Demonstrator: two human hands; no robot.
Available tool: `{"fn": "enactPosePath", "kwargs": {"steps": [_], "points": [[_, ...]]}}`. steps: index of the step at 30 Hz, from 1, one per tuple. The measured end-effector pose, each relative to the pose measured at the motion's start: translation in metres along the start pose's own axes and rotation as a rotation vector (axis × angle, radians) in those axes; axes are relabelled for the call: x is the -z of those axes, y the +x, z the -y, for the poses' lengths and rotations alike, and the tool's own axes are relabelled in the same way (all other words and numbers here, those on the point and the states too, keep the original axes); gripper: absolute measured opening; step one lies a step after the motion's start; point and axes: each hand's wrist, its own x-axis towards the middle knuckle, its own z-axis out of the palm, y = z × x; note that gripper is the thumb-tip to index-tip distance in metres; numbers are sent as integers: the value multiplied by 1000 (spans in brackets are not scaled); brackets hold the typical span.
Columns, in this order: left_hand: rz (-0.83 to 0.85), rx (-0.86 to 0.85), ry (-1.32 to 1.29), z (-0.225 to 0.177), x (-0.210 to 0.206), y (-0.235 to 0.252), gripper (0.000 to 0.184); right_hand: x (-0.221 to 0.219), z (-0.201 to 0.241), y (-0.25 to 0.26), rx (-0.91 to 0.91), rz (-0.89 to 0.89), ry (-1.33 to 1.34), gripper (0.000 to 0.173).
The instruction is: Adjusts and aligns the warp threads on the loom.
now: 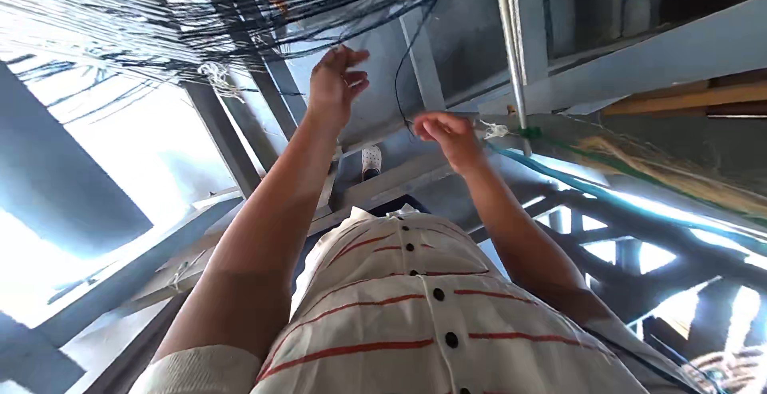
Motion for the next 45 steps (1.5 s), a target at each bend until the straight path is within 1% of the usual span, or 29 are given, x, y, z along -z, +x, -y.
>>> {"fn": "enactPosePath", "kwargs": {"steps": [2,4,6,8,11,14,19,22,24,27,30,32,34,36,37,40,41,42,43,44,45], "points": [[26,33,13,1,-3,-11,29,-19,-1,41,-138,9,201,31],[34,69,8,1,-7,-19,27,-34,0,75,-283,56,315,43],[45,84,14,1,-8,-25,26,-43,0,100,-386,125,437,53],[64,98,28,1,-6,-28,26,-49,-1,116,-468,145,625,50],[41,129,59,2,3,-28,26,-45,-5,132,-450,56,854,30],[-22,145,60,-2,15,-29,24,-32,-8,156,-437,-117,990,31],[-110,168,19,-16,27,-30,24,-9,-4,200,-399,-307,1123,30],[-85,207,48,-24,37,-32,24,5,1,220,-381,-435,1203,25],[-33,226,112,-31,45,-40,25,13,1,230,-385,-498,1252,26],[-20,319,161,-44,55,-49,28,22,-3,243,-377,-551,1298,27],[38,363,118,-50,61,-57,30,24,-4,249,-380,-562,1285,25],[42,308,73,-52,60,-59,33,15,-2,246,-339,-588,1298,21],[-31,214,94,-47,60,-56,31,-1,-1,236,-292,-594,1354,18],[-109,163,215,-40,61,-49,24,-16,-1,221,-285,-545,1348,18],[-118,157,289,-35,62,-46,28,-22,-1,214,-284,-526,1320,20],[-144,195,526,-17,56,-42,63,-32,-8,188,-235,-450,1289,22],[-137,193,621,-11,50,-42,67,-32,-8,179,-217,-424,1293,23],[-99,175,712,-7,43,-41,64,-32,-7,170,-201,-401,1291,25],[-30,125,792,-3,35,-39,54,-31,-4,161,-192,-379,1278,25],[54,45,850,-2,25,-36,43,-30,-1,152,-190,-359,1255,24],[134,-63,892,-1,14,-33,36,-29,2,143,-186,-329,1224,23]]}}
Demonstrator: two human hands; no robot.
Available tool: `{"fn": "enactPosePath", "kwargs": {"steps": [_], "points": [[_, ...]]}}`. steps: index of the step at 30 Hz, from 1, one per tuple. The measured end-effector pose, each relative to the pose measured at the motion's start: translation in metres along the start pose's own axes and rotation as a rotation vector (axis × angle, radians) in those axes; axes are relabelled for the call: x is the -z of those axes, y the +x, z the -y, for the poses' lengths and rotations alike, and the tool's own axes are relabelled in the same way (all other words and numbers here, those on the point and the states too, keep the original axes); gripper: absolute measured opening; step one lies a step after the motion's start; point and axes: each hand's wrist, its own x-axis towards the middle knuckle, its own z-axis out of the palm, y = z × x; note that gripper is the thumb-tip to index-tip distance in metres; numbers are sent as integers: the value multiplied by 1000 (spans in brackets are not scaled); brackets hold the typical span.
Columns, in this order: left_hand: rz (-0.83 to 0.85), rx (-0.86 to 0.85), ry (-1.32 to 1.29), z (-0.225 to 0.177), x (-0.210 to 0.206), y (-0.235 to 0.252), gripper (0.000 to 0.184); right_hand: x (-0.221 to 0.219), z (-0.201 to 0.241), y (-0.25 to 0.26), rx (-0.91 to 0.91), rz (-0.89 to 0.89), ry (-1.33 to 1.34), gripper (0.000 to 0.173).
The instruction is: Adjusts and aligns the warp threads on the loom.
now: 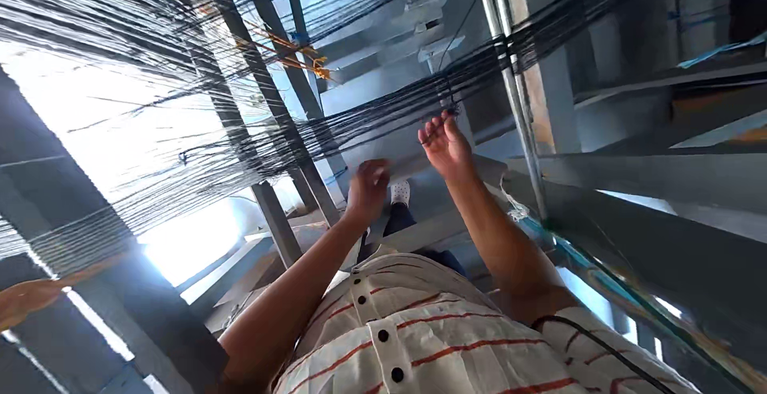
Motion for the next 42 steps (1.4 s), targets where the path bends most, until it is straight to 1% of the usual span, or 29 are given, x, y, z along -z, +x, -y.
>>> {"fn": "enactPosePath", "kwargs": {"steps": [2,4,5,7,9,11,14,16,17,18,20,21,22,24,26,31,33,37,42], "points": [[-1,-231,45,-18,-15,14,34,0,1,-17,-10,38,-85,19],[-14,-346,44,-34,-28,28,35,-1,0,-32,-6,84,-174,18],[-9,-357,48,-41,-33,34,35,-2,0,-39,3,120,-224,17],[-12,-346,47,-49,-38,40,27,-8,1,-54,-1,147,-294,17],[9,-329,30,-50,-38,41,21,-11,8,-69,-7,154,-429,25],[49,-334,-33,-47,-33,36,22,-8,14,-77,25,122,-570,31],[110,-339,-126,-44,-21,29,23,12,22,-77,224,15,-819,26],[146,-331,-145,-44,-11,25,24,27,26,-71,363,-15,-915,20],[158,-338,-141,-44,-7,24,24,33,27,-67,419,24,-938,17],[164,-364,-139,-43,-4,23,24,38,28,-63,453,116,-967,21],[188,-423,-143,-44,-1,23,24,38,27,-54,437,330,-995,39],[201,-430,-150,-45,0,23,24,35,27,-53,385,423,-976,45],[210,-430,-160,-46,1,22,23,32,26,-54,336,493,-923,46],[224,-412,-187,-47,2,20,22,28,25,-65,254,538,-807,28],[229,-402,-183,-47,3,17,22,31,28,-79,203,521,-770,17],[214,-456,-10,-45,2,20,19,49,49,-106,145,448,-759,15],[200,-445,41,-48,0,21,19,51,60,-120,114,422,-841,16],[130,-460,84,-48,-5,33,21,58,76,-141,149,332,-1017,16],[136,-480,53,-49,-16,41,21,71,87,-152,227,304,-1023,11]]}}
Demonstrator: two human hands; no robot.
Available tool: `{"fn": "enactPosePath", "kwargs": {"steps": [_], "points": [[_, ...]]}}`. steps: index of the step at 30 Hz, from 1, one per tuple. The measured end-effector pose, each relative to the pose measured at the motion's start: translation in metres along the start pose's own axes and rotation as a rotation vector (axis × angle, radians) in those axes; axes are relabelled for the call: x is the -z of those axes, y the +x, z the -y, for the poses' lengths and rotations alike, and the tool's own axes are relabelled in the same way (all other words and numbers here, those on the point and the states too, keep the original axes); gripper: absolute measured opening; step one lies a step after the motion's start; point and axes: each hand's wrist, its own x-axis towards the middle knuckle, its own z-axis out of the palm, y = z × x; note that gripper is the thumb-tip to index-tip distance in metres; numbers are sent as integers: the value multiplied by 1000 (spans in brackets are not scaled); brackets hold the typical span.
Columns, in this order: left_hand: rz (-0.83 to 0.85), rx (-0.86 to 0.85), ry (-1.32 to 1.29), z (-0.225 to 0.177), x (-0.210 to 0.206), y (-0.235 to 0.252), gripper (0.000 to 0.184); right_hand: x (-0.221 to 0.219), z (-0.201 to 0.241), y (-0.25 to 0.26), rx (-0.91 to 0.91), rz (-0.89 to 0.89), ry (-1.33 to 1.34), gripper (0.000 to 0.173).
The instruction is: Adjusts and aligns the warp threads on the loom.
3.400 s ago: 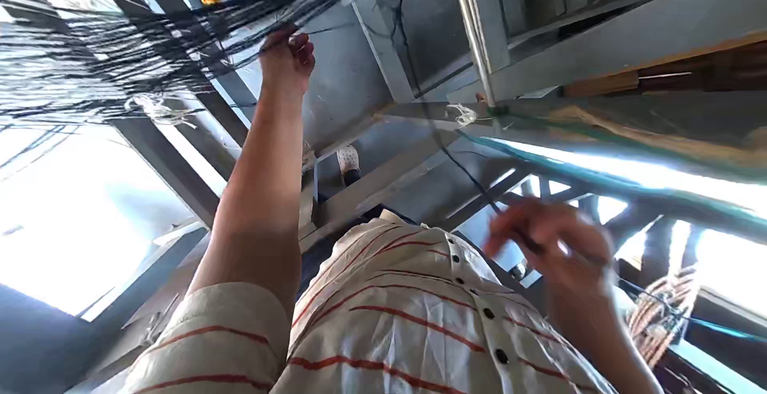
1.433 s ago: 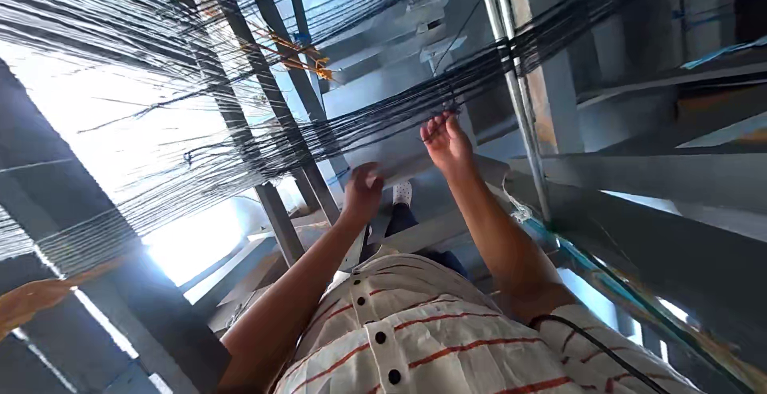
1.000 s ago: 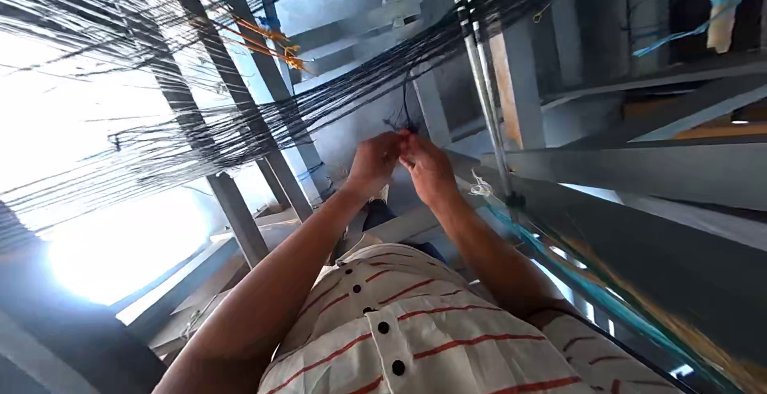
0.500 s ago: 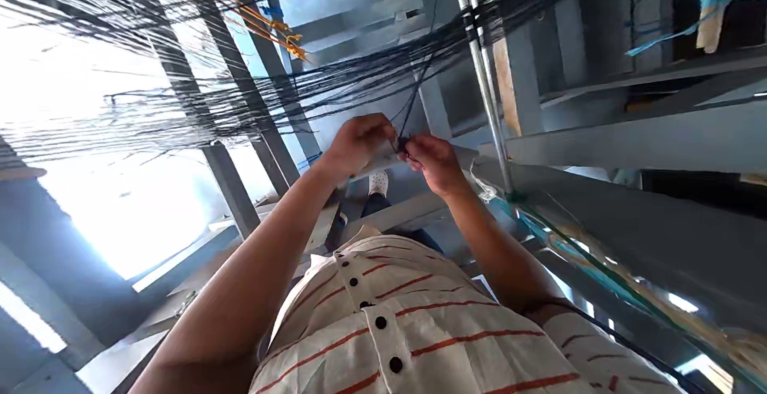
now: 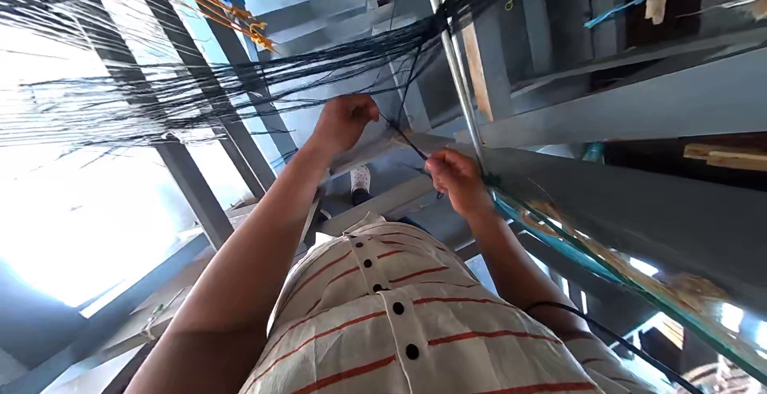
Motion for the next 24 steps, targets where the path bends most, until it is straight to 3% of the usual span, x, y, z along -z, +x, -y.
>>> {"fn": "enactPosePath", "kwargs": {"steps": [2,5,7,9,12,13,17,24], "points": [[48,-33,-58,-3,-3,-3,21,0,0,4,-24,21,-15,7],[168,-65,-131,-9,-2,-13,20,-9,-2,30,-90,144,-30,53],[221,-47,-170,-11,0,-18,18,-21,-2,50,-74,189,-57,69],[243,-19,-202,-8,3,-21,17,-34,0,68,-37,179,-36,63],[225,11,-195,-1,7,-22,18,-44,-7,82,88,107,-49,23],[199,11,-183,3,8,-21,19,-44,-10,83,119,90,-40,19],[60,94,-194,18,13,-12,19,-37,-11,71,54,33,185,22],[-52,100,-239,36,6,5,17,-27,12,45,31,-14,252,26]]}}
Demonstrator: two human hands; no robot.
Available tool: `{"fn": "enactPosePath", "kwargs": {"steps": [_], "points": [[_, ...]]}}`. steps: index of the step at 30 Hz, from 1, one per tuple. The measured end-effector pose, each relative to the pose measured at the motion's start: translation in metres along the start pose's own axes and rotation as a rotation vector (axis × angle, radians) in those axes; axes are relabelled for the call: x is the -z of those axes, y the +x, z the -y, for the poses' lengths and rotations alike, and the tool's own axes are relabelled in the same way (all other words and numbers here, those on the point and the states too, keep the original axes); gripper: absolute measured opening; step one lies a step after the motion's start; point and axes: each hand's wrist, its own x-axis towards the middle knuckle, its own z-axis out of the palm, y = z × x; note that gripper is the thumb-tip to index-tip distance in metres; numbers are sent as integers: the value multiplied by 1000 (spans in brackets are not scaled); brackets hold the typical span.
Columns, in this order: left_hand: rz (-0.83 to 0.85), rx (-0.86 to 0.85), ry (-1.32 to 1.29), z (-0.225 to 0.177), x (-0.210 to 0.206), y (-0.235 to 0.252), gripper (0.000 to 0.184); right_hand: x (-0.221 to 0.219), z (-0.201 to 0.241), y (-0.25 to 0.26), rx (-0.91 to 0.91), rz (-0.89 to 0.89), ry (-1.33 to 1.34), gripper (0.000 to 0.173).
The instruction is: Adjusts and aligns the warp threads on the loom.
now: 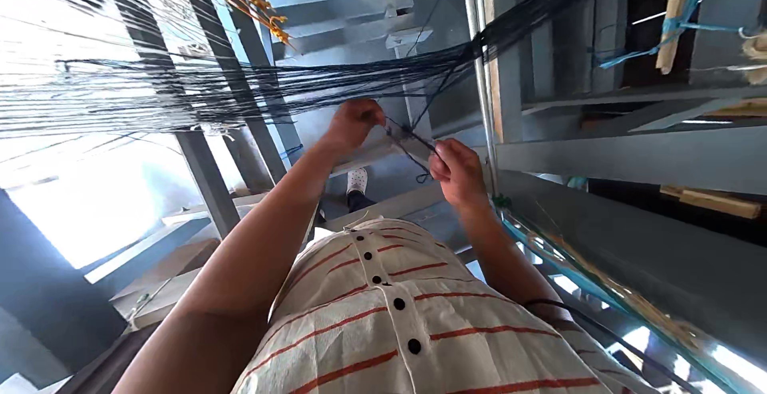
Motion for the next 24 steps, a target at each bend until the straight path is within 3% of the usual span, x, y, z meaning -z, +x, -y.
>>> {"fn": "enactPosePath", "kwargs": {"steps": [8,16,18,20,22,24], "points": [[-25,59,-15,-2,2,1,18,5,10,-10,115,-65,180,27],[-231,255,-76,17,-2,7,12,-10,19,-9,153,-91,262,29],[-228,247,-59,12,1,8,12,-7,17,-6,171,-60,90,29],[-188,217,-31,10,8,6,12,1,9,2,123,18,-307,24],[-111,174,7,6,12,0,14,2,0,15,-69,136,-739,19],[-22,109,69,2,15,-7,18,-4,-12,36,-307,207,-924,45]]}}
